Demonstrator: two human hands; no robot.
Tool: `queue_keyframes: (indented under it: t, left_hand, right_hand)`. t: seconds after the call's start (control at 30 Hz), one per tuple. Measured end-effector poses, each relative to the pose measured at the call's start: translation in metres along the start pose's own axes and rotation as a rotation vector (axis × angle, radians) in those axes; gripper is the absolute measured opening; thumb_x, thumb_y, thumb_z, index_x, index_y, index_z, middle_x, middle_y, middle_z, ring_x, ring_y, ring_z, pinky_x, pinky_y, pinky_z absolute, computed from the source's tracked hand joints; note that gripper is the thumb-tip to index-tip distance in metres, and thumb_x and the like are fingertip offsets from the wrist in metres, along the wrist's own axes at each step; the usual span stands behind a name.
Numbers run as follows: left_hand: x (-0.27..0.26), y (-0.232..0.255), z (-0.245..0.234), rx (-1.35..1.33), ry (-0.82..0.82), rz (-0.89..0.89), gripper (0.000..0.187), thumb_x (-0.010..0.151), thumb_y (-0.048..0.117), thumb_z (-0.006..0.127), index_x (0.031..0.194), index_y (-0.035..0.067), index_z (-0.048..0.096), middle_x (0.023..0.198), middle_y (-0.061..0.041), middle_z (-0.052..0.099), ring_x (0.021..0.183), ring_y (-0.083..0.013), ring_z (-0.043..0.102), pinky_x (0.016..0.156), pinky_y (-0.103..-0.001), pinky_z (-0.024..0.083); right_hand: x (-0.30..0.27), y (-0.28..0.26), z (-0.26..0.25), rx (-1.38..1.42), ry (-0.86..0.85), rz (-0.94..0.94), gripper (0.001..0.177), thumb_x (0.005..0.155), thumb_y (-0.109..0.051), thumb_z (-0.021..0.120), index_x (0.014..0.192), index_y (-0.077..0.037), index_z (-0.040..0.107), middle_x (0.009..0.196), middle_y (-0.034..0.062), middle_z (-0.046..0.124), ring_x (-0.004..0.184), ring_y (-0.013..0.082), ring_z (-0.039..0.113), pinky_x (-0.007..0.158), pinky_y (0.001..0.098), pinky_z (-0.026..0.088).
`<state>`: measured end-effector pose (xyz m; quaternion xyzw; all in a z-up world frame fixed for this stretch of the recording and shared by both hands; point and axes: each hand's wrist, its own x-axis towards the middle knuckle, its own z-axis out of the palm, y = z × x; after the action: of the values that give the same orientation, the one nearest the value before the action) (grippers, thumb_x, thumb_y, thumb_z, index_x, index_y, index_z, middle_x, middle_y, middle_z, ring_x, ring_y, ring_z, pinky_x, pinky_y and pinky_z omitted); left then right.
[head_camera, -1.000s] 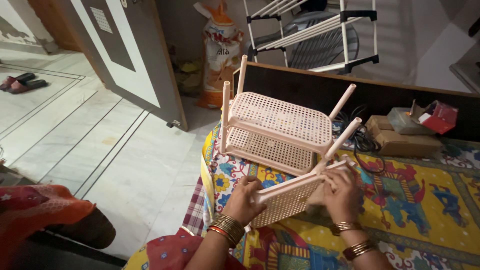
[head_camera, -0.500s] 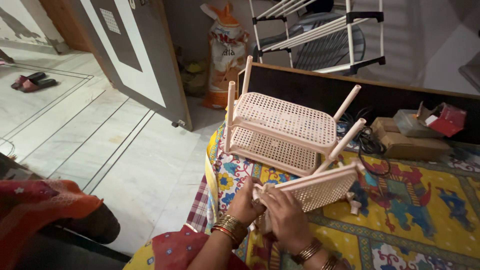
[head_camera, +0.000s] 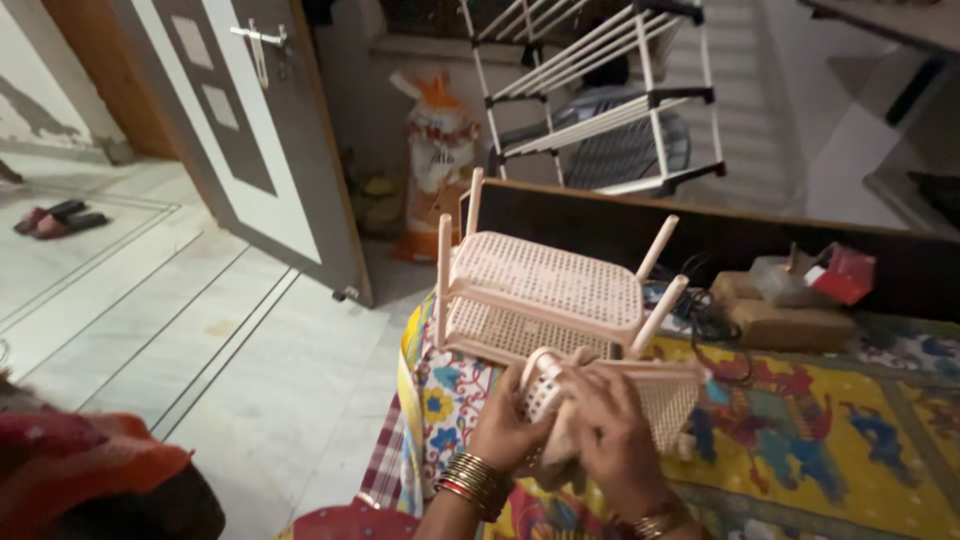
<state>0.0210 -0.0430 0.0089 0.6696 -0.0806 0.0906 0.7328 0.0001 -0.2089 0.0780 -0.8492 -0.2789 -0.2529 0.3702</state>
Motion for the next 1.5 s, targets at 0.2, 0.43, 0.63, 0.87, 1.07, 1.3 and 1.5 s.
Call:
queue_keyframes:
  t: [0.2,0.43,0.63,0.87,1.07,1.3,1.5]
  left_hand:
    - [0.041,0.089,0.003,-0.128,-0.314,0.017,0.046,0.1,0.01,0.052,0.143,-0.005,0.057,0.125,-0.012,0.071,0.107,-0.0122,0.068,0.096,-0.025,0.055]
    - [0.063,0.11,0.024,0.18,-0.418,-0.133,0.041,0.098,0.007,0.057,0.138,0.004,0.064,0.11,-0.006,0.076,0.09,-0.0085,0.067,0.086,-0.025,0.056]
    - [0.068,0.102,0.041,0.06,-0.416,-0.155,0.036,0.101,0.011,0.059,0.136,0.005,0.067,0.11,-0.004,0.077,0.09,-0.0075,0.068,0.083,-0.026,0.057]
    - [0.067,0.12,0.051,0.537,-0.314,-0.31,0.032,0.1,0.031,0.058,0.121,0.014,0.074,0.095,-0.005,0.078,0.075,-0.0114,0.071,0.074,-0.029,0.059]
    - [0.032,0.061,0.046,0.001,-0.124,-0.184,0.049,0.103,0.044,0.051,0.101,0.003,0.077,0.076,-0.002,0.073,0.067,-0.0085,0.064,0.067,-0.028,0.055]
    - [0.03,0.001,0.093,-0.307,0.279,-0.148,0.055,0.105,0.047,0.049,0.083,0.0,0.066,0.063,0.0,0.058,0.053,-0.0105,0.045,0.047,-0.028,0.033]
    - [0.039,-0.003,0.111,-0.373,0.205,-0.147,0.055,0.104,0.046,0.042,0.083,0.003,0.068,0.065,-0.002,0.062,0.054,-0.0098,0.052,0.048,-0.026,0.039]
  right_hand:
    - [0.022,0.002,-0.053,0.11,0.24,0.169,0.036,0.092,-0.006,0.061,0.127,-0.001,0.067,0.126,0.013,0.062,0.109,0.0215,0.068,0.082,0.0301,0.061]
    - [0.006,0.007,-0.049,0.267,0.439,0.178,0.027,0.092,-0.001,0.065,0.118,0.004,0.07,0.117,0.0125,0.067,0.106,0.0212,0.069,0.083,0.0314,0.056]
    - [-0.005,-0.009,-0.048,-0.048,0.367,-0.069,0.044,0.075,0.009,0.058,0.114,-0.003,0.076,0.114,0.0114,0.067,0.107,0.0302,0.068,0.089,0.037,0.056]
    - [0.006,-0.014,-0.069,-0.058,0.307,-0.056,0.041,0.078,0.006,0.061,0.117,0.0,0.072,0.122,0.0134,0.068,0.116,0.0301,0.063,0.098,0.04,0.052]
    - [0.018,-0.003,-0.095,0.051,0.318,0.152,0.041,0.08,0.004,0.062,0.12,-0.001,0.07,0.128,0.0169,0.063,0.121,0.0297,0.062,0.097,0.0374,0.053]
    - [0.018,0.008,-0.098,-0.109,0.304,0.138,0.038,0.076,0.007,0.065,0.113,0.0,0.071,0.12,0.0159,0.068,0.119,0.0334,0.062,0.101,0.0407,0.051]
    - [0.011,0.01,-0.088,-0.09,0.315,0.191,0.038,0.073,0.006,0.066,0.11,0.001,0.068,0.116,0.0163,0.069,0.11,0.0319,0.067,0.094,0.0388,0.055]
